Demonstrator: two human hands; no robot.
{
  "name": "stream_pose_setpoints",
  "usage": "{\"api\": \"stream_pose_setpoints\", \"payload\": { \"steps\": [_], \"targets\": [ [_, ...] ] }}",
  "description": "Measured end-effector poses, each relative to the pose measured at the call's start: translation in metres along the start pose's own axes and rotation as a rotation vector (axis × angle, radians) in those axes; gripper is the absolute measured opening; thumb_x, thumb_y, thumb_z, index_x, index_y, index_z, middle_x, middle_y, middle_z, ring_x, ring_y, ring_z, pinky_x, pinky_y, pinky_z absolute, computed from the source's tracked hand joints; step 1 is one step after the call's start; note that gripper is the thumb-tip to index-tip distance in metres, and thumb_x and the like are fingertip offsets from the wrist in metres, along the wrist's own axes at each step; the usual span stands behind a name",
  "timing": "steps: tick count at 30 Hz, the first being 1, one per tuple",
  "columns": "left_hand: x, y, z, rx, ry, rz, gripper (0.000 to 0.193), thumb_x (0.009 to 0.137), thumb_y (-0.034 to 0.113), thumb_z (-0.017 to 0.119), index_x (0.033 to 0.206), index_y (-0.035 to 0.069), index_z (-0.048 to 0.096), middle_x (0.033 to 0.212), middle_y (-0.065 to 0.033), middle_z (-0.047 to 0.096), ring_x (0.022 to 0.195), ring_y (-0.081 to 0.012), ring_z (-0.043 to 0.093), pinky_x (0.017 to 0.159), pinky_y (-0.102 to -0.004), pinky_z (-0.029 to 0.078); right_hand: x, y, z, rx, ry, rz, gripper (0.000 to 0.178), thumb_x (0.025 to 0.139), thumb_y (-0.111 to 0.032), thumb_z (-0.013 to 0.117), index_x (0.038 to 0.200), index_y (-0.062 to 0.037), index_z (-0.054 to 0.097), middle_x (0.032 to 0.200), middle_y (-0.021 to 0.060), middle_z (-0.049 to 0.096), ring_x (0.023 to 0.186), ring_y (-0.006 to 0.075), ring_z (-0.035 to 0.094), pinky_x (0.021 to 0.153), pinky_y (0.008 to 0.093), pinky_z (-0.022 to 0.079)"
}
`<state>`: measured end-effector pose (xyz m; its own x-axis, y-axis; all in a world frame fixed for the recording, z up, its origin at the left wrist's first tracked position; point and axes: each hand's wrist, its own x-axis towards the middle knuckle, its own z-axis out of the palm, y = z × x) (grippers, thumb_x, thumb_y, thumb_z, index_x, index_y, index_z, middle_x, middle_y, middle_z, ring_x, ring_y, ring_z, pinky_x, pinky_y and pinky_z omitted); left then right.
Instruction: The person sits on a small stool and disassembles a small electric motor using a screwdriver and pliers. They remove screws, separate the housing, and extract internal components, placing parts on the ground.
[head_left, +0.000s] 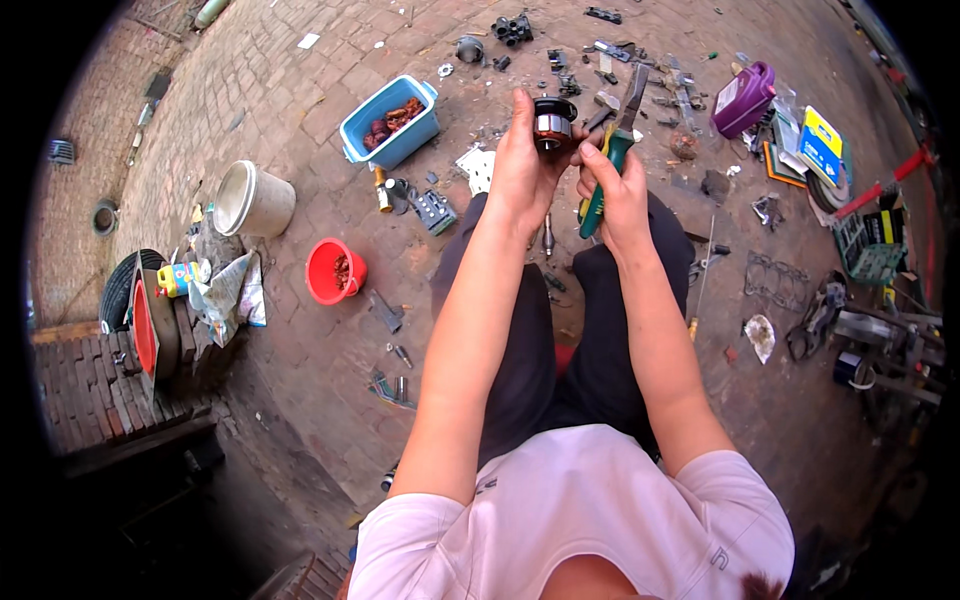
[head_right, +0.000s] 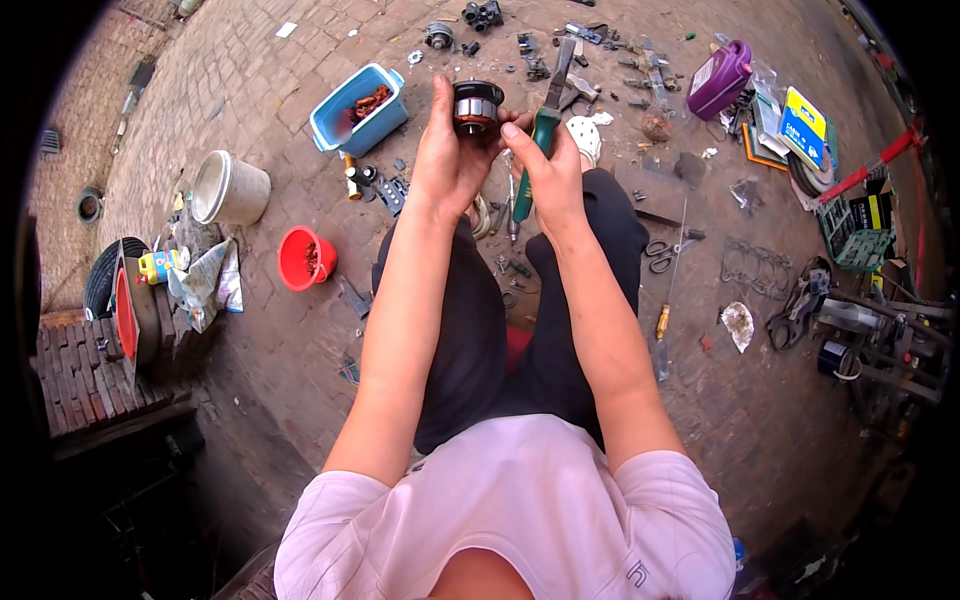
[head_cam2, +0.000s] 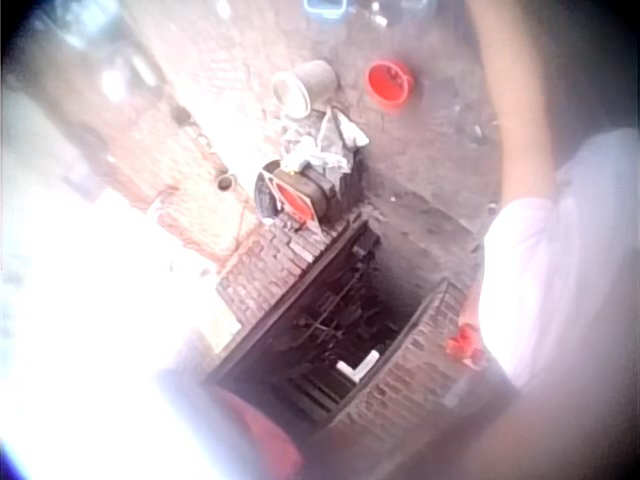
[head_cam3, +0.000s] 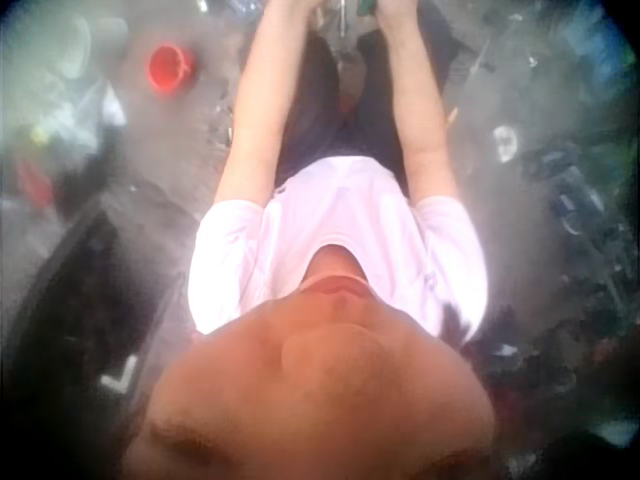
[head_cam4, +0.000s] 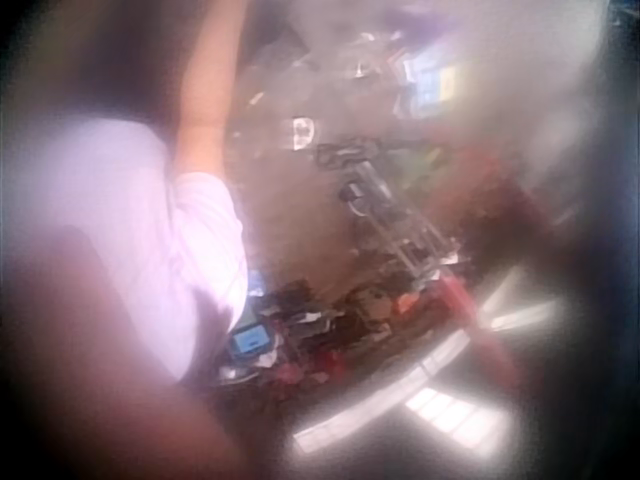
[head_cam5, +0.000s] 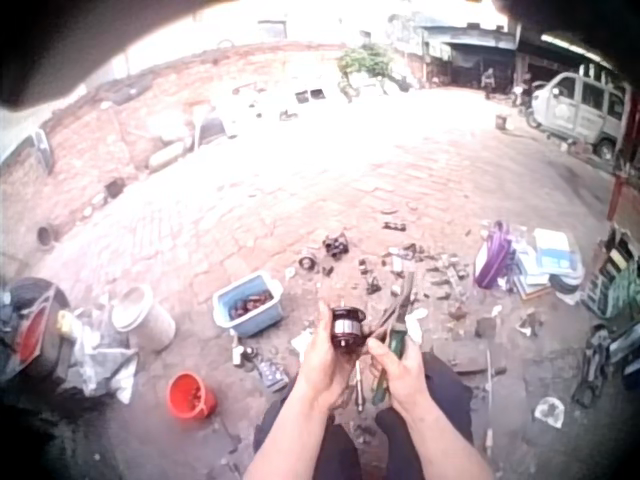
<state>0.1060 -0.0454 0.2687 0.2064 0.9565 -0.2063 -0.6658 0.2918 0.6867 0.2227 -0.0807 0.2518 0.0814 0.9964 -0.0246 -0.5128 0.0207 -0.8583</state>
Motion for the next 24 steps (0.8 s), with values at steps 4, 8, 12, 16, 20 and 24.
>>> {"api": "stream_pose_setpoints", "payload": {
  "steps": [4, 8, 12, 16, 20, 24],
  "targets": [
    [-0.007, 0.01, -0.002, -0.041, -0.031, 0.019, 0.058, 0.093, 0.058, 0.043, 0.096, 0.001, 0.056, 0.078, -0.0117, 0.061, 0.078, -0.0244, 0.062, 0.079, -0.0377, 0.051, -0.001, 0.0, -0.002, -0.007, -0.056, 0.004, 0.023, 0.082, -0.012, 0.069, 0.096, -0.0028, 0.055, 0.075, 0.0014, 0.056, 0.059, 0.006, 0.046, 0.053, 0.0214, 0.036],
    [-0.012, 0.018, -0.003, -0.057, -0.147, 0.04, 0.062, 0.094, 0.059, 0.04, 0.104, 0.0, 0.056, 0.075, -0.0094, 0.06, 0.074, -0.0204, 0.06, 0.08, -0.036, 0.048, -0.003, 0.002, -0.004, -0.094, -0.093, -0.033, 0.023, 0.082, -0.012, 0.069, 0.097, -0.0031, 0.054, 0.073, -0.0004, 0.053, 0.059, 0.0058, 0.044, 0.052, 0.0214, 0.035],
    [-0.013, 0.019, -0.007, -0.01, -0.225, 0.058, 0.072, 0.095, 0.06, 0.034, 0.118, -0.005, 0.053, 0.073, -0.01, 0.058, 0.077, -0.0223, 0.059, 0.087, -0.0377, 0.045, -0.004, 0.001, -0.005, -0.072, -0.137, -0.032, 0.024, 0.081, -0.011, 0.069, 0.099, -0.0034, 0.053, 0.074, -0.0007, 0.052, 0.059, 0.0059, 0.044, 0.053, 0.0212, 0.035],
    [-0.012, 0.017, -0.006, -0.002, -0.238, 0.051, 0.074, 0.095, 0.061, 0.032, 0.12, -0.006, 0.051, 0.072, -0.0104, 0.057, 0.078, -0.024, 0.059, 0.091, -0.0391, 0.043, -0.005, 0.0, -0.007, -0.062, -0.123, -0.04, 0.025, 0.081, -0.011, 0.069, 0.099, -0.0035, 0.053, 0.075, -0.0006, 0.052, 0.059, 0.0058, 0.044, 0.053, 0.0211, 0.035],
    [-0.014, 0.017, -0.002, -0.011, -0.26, 0.063, 0.069, 0.094, 0.061, 0.036, 0.114, -0.003, 0.055, 0.072, -0.0089, 0.059, 0.074, -0.02, 0.059, 0.079, -0.0331, 0.046, -0.005, -0.001, -0.008, -0.054, -0.133, -0.032, 0.024, 0.081, -0.01, 0.068, 0.098, -0.0034, 0.053, 0.076, -0.0007, 0.053, 0.06, 0.0057, 0.044, 0.053, 0.0211, 0.035],
    [-0.015, 0.018, -0.002, -0.031, -0.208, 0.038, 0.069, 0.093, 0.062, 0.036, 0.109, -0.001, 0.057, 0.071, -0.0084, 0.059, 0.071, -0.0199, 0.059, 0.078, -0.0332, 0.046, -0.006, -0.002, -0.007, -0.07, -0.149, -0.036, 0.023, 0.081, -0.008, 0.067, 0.098, -0.0037, 0.053, 0.079, -0.0007, 0.056, 0.061, 0.005, 0.045, 0.053, 0.0207, 0.035]
  ]
}}
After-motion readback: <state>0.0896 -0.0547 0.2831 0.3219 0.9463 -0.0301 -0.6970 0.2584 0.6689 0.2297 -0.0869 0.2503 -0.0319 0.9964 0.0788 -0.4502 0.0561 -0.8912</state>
